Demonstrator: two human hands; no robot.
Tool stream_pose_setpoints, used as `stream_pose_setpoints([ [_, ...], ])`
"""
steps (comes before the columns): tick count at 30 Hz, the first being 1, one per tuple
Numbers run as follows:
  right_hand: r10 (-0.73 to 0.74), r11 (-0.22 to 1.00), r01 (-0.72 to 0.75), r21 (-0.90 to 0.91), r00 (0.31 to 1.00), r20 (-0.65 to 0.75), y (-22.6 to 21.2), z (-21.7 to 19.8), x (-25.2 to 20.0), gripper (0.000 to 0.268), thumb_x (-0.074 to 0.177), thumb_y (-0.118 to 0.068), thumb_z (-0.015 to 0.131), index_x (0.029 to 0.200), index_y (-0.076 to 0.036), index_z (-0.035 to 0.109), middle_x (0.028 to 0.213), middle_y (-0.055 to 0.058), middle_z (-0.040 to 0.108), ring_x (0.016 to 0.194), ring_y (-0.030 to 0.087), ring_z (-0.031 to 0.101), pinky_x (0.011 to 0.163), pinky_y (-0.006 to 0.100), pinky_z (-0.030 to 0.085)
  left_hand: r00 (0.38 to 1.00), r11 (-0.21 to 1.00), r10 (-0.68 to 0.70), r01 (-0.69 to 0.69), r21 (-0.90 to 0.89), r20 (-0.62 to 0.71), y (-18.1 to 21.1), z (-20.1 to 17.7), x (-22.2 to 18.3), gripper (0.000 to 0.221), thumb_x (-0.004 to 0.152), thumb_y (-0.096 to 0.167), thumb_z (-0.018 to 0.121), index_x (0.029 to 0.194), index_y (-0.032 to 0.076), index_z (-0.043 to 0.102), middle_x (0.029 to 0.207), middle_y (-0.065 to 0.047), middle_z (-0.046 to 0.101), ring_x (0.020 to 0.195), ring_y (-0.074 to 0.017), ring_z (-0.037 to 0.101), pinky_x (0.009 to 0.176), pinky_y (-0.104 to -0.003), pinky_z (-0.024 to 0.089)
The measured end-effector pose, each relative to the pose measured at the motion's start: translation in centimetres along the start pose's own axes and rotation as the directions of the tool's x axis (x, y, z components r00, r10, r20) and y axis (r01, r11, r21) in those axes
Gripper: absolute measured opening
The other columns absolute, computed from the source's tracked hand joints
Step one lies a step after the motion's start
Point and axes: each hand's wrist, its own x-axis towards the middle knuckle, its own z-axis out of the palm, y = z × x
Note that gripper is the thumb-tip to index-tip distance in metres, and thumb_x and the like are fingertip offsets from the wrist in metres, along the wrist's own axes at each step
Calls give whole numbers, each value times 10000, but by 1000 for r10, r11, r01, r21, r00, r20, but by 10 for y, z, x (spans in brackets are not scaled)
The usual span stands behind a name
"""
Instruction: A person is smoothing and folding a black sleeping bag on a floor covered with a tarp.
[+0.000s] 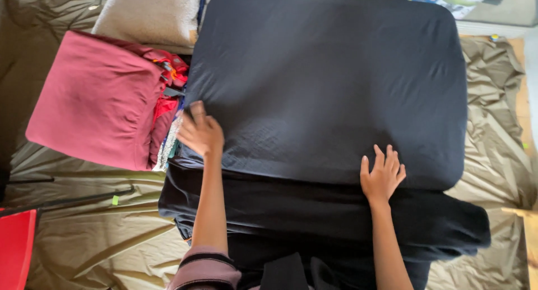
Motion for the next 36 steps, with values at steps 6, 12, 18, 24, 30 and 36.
stream_pose_setpoints([
  [6, -45, 998, 29, -63, 964, -263, 67, 46, -2, 108, 924, -207, 727, 973, -223, 633, 1084, 69, 527, 1022, 328, 572, 893, 453, 445, 950, 892, 99, 47, -449, 297, -55, -48, 0, 549, 1003, 254, 617, 1499, 41, 516, 1328, -229, 606, 1192, -414, 624, 989, -507, 477],
  [12, 35, 942, -117, -313, 966, -256, 140, 22, -18, 154, 849, -205, 669, 861, -287, 540, 972, -23, 551, 882, 250, 598, 773, 393, 456, 484, 754, 113, 527, -392, 868, -120, -133, -15, 663, 1074, 583, 359, 1595, 178, 302, 1263, -407, 603, 1204, -590, 554, 1082, -655, 363],
  [18, 136, 981, -184, 68, 887, 441, 175, -51, -22, 260, 952, -256, 508, 1055, -366, 720, 1116, -54, 722, 1171, 253, 659, 1000, 424, 503, 442, 753, 204, 499, -428, 874, -185, -101, -62, 603, 1092, 524, 425, 1477, 69, 520, 1392, -314, 556, 1348, -496, 487, 1181, -550, 352],
  [24, 85, 983, -176, 56, 697, 712, 183, -101, -10, 554, 714, -308, 701, 1263, -376, 738, 1322, -19, 696, 1320, 338, 579, 1129, 505, 438, 343, 810, 291, 407, -421, 893, -209, -139, -44, 602, 873, 546, 714, 1434, 387, 564, 1228, -90, 696, 1244, -341, 631, 1114, -475, 469],
  [30, 135, 967, 149, -208, 392, 910, 146, -142, 13, 431, 703, -361, 504, 994, -253, 802, 1172, 11, 786, 1164, 266, 696, 1004, 399, 471, 159, 856, 312, 381, -350, 936, -199, -181, -9, 663, 774, 339, 725, 1404, 150, 637, 1285, -62, 742, 1190, -214, 673, 1013, -352, 477],
  [36, -102, 987, 160, 13, 567, 818, 203, -129, -35, 516, 507, -301, 739, 1018, -228, 758, 1085, -151, 759, 1152, 173, 568, 1068, 293, 442, -390, 983, 178, 108, -147, 904, -175, -235, 35, 815, 620, 268, 741, 1415, 220, 572, 1092, -77, 782, 815, -177, 695, 679, -282, 524],
])
